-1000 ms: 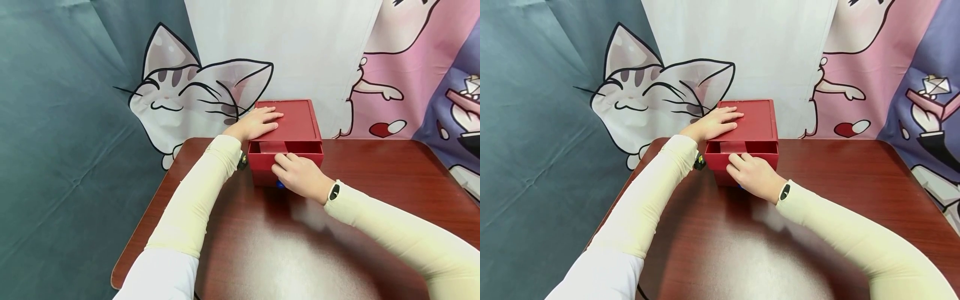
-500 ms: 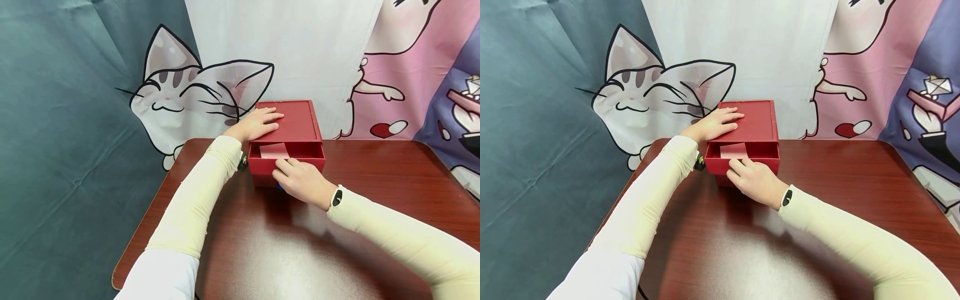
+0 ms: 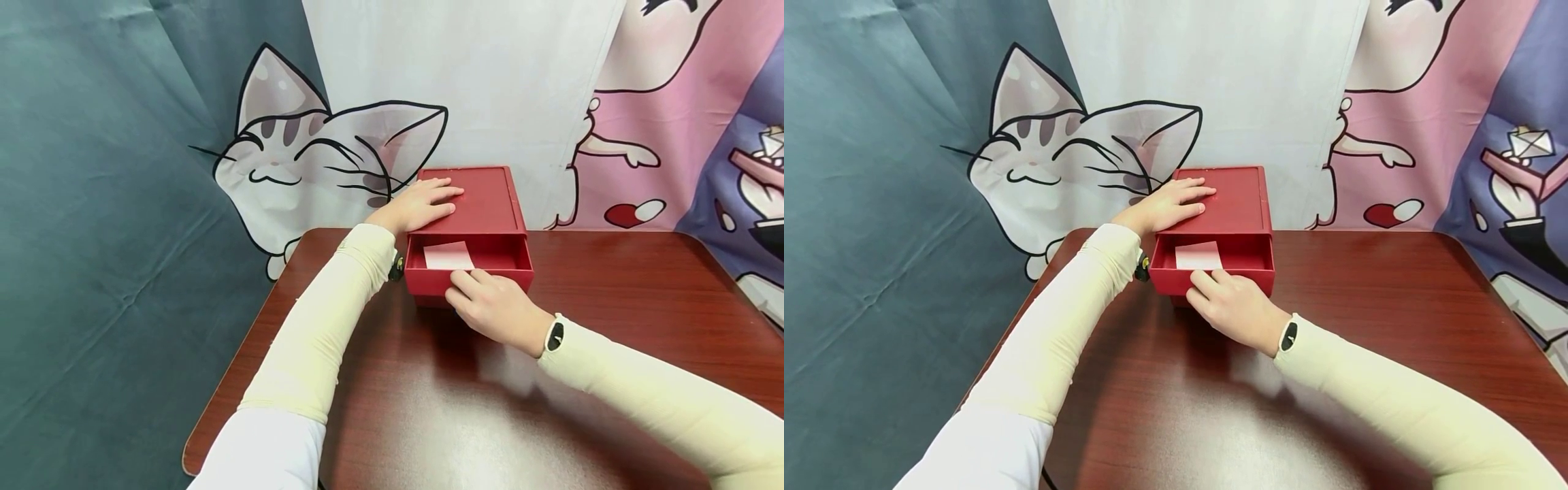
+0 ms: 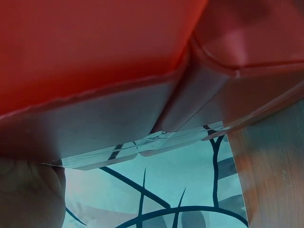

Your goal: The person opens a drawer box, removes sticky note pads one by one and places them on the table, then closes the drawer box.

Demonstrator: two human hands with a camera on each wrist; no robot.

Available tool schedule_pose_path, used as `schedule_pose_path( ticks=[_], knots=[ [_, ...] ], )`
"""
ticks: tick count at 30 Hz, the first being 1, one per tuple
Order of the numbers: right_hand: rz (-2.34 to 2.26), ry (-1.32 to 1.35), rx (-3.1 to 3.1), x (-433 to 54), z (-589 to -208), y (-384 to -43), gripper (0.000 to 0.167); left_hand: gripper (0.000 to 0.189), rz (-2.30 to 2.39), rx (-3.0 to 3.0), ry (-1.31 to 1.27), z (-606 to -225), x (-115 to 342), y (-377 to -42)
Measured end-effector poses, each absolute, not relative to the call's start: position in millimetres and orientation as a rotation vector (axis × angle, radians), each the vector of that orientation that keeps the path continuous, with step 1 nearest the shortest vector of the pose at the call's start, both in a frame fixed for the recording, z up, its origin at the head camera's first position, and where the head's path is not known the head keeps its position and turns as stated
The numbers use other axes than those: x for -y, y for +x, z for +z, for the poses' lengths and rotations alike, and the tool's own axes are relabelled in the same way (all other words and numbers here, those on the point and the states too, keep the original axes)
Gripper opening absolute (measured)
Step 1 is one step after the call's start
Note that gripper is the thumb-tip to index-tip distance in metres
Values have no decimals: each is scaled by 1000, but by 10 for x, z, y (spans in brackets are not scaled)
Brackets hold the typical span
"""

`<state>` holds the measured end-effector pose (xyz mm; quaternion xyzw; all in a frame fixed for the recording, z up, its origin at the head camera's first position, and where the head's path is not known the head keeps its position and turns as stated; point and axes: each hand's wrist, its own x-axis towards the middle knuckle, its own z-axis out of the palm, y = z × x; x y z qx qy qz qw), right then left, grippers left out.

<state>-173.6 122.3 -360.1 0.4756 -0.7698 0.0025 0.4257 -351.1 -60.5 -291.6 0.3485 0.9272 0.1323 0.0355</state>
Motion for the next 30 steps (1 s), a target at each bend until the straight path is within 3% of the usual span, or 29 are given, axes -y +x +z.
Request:
schedule_pose_path(
  ticks=[30],
  knots=[
    [20,1206,1947,-1224,-3600,-1429,27,51,443,-2860,1046,-2920,607,-3467]
  ],
)
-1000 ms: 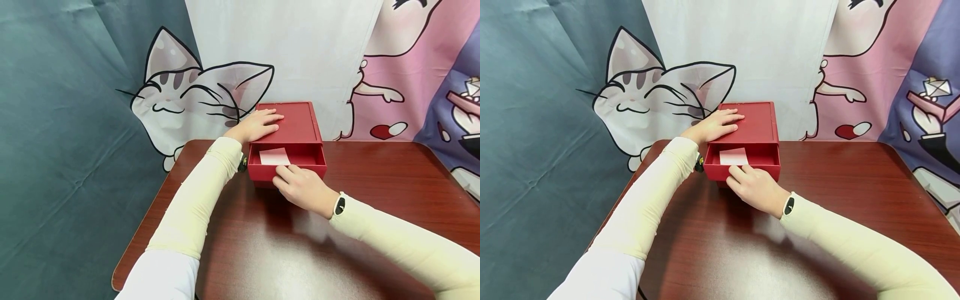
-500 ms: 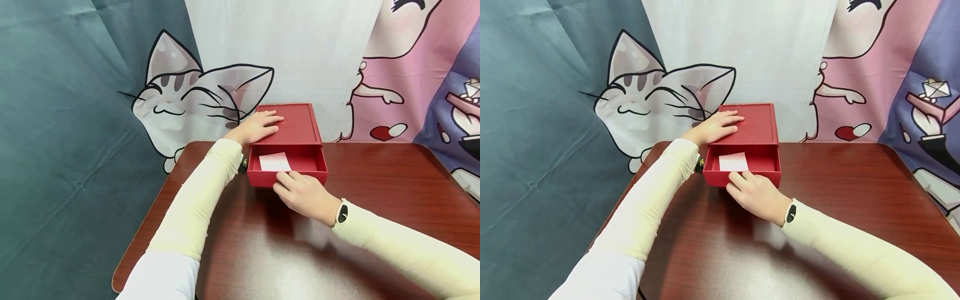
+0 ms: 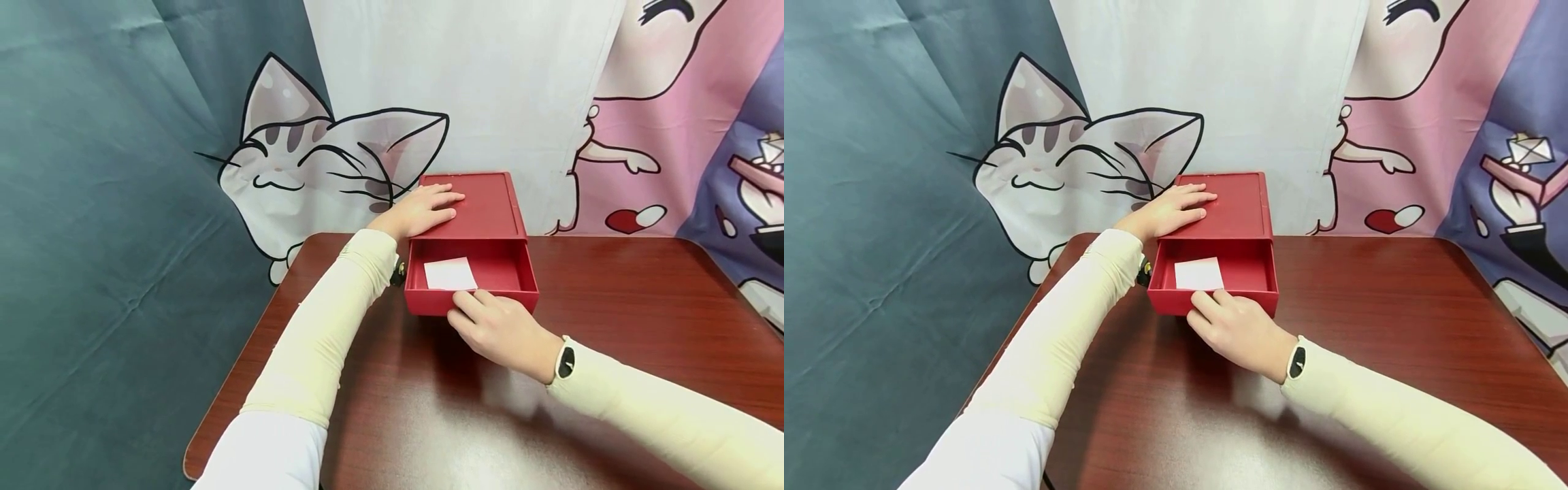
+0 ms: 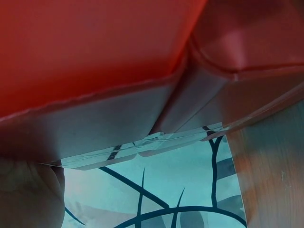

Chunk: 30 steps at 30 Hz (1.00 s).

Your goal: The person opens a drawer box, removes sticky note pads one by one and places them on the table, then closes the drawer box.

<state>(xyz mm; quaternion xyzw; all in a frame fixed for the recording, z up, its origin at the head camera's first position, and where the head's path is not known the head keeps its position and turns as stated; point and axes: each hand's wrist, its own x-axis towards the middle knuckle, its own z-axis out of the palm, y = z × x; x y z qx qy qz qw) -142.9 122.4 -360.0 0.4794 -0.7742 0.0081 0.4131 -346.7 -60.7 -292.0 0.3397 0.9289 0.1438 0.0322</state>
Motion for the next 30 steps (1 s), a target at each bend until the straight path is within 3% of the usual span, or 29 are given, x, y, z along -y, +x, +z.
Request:
schedule_pose_path(
  ticks=[8,14,23,30],
  knots=[
    [-10,1214,1978,-1244,-3598,-1342,29,50,447,-2848,1085,-2952,591,-3468],
    [7,1221,1964,-1223,-3497,-1327,21,51,457,-2840,1059,-2949,604,-3447],
    [61,1247,2018,-1229,-2915,-1344,13,50,455,-2853,1077,-2919,615,-3454],
    [47,1293,2230,-1327,-2554,-1687,28,51,435,-2839,1088,-2919,614,-3452]
  ],
)
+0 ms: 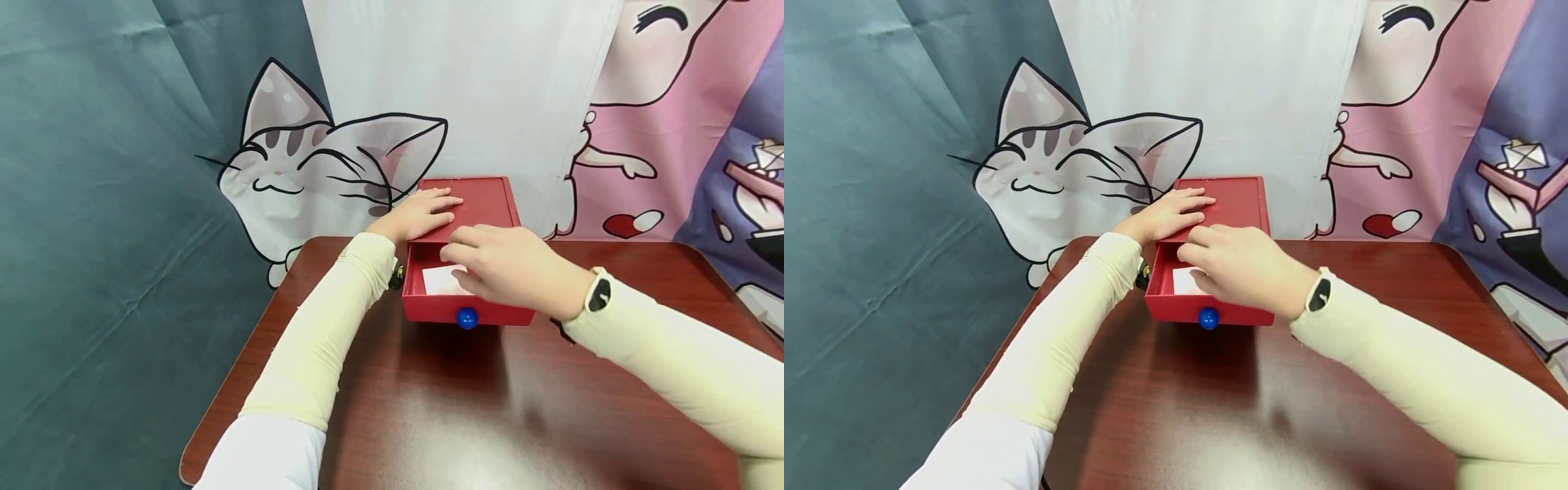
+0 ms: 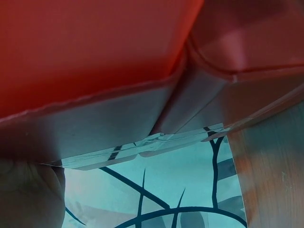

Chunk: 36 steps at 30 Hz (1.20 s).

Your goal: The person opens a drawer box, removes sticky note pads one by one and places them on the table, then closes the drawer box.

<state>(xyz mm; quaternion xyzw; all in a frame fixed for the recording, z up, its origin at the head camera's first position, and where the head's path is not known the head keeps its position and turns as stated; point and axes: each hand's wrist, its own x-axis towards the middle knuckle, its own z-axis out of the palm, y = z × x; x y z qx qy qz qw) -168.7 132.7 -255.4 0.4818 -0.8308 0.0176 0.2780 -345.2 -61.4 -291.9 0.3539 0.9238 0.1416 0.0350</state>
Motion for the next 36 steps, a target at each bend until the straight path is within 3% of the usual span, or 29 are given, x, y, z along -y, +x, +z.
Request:
schedule_pose_path(
  ticks=[13,36],
  knots=[
    [148,1725,2576,-1284,-2725,-2236,44,49,395,-2868,1083,-2920,632,-3443],
    [86,1513,2878,-1302,-2963,-2286,60,50,415,-2854,1106,-2929,605,-3447]
  ],
)
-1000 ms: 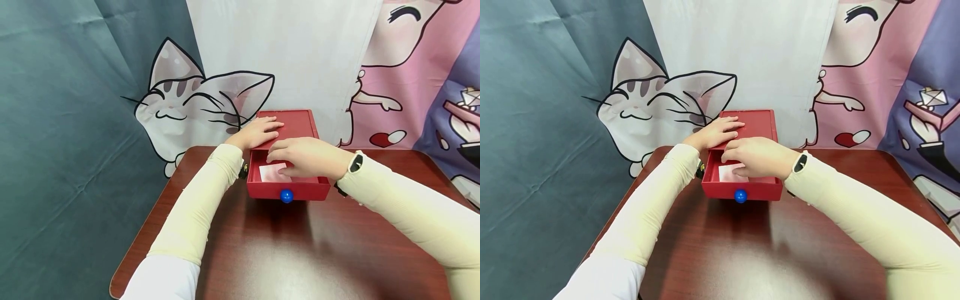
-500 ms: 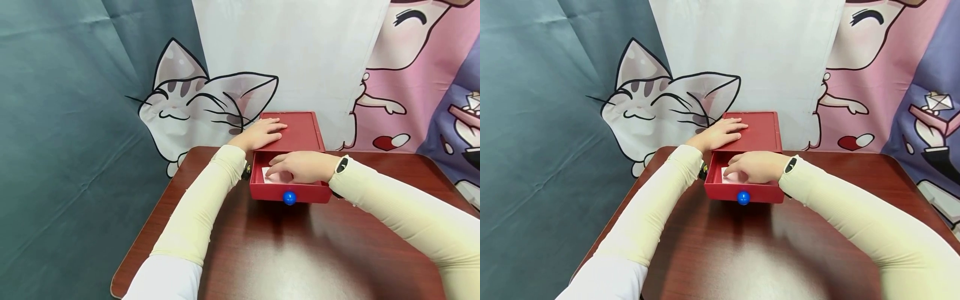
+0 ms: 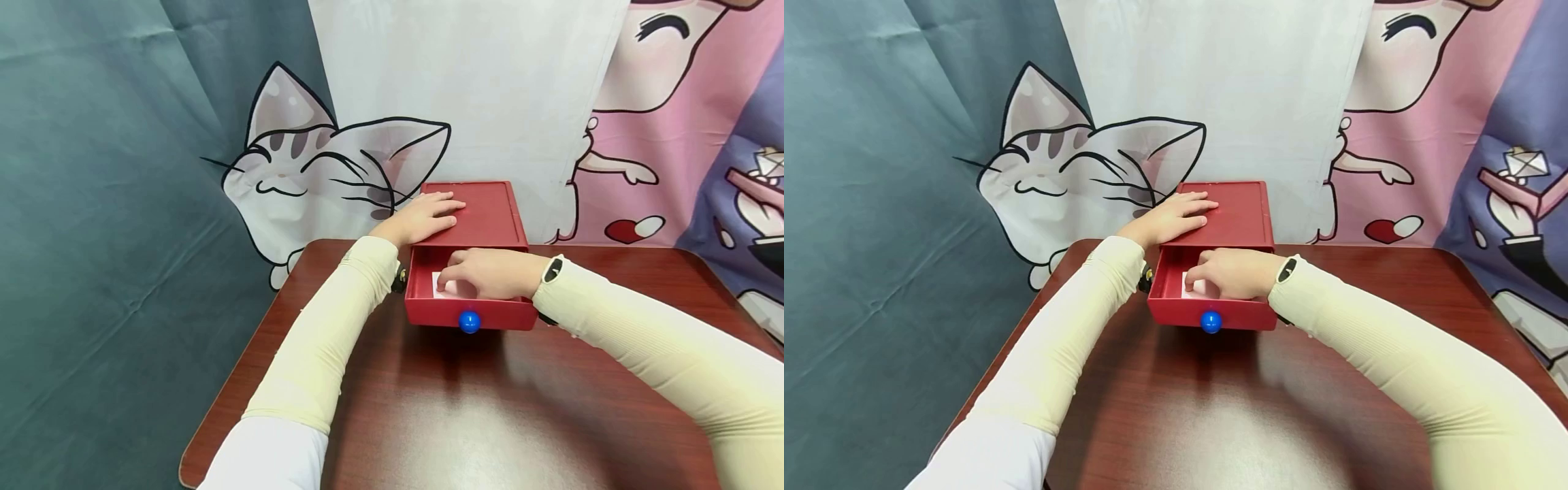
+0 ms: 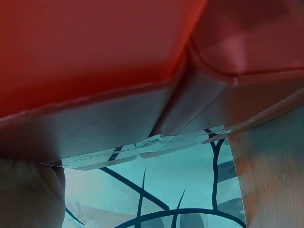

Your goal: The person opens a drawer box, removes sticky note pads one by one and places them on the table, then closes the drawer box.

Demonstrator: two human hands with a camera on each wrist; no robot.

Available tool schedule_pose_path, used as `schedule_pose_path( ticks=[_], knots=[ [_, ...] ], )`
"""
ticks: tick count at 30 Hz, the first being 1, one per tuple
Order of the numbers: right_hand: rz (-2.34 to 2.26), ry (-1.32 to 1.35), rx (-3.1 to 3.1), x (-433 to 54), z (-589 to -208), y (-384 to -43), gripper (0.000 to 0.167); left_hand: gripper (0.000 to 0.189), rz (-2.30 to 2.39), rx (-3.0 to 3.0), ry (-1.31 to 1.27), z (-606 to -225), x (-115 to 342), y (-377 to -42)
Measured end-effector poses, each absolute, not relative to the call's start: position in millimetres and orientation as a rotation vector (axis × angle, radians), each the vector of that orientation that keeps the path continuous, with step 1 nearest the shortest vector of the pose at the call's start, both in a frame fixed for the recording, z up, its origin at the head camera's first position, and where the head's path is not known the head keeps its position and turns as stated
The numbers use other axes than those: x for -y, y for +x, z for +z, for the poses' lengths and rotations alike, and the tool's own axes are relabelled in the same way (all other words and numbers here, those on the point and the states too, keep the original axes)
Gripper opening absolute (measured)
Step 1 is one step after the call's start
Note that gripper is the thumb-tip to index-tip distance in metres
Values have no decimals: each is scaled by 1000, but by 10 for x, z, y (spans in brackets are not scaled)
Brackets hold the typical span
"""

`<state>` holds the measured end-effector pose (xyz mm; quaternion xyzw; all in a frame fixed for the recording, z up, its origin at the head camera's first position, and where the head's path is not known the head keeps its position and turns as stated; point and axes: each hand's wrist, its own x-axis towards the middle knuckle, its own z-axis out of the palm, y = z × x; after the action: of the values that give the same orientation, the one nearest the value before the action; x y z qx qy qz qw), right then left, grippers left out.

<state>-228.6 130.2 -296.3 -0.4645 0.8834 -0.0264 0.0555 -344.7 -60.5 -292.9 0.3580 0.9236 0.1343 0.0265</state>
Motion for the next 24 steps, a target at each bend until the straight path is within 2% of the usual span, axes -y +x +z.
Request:
schedule_pose_path(
  ticks=[4,10,14,24],
  knots=[
    [-64,-1367,-2697,-1294,-2953,-2268,68,49,420,-2860,1104,-2942,625,-3452],
    [-92,-1323,-2701,-1338,-2946,-2262,71,49,429,-2857,1118,-2943,600,-3447],
    [-131,-1338,-2684,-1366,-2928,-2263,68,49,432,-2853,1129,-2939,583,-3442],
    [-253,-1496,-2616,-1414,-2857,-2275,45,49,442,-2856,1116,-2941,610,-3439]
  ],
)
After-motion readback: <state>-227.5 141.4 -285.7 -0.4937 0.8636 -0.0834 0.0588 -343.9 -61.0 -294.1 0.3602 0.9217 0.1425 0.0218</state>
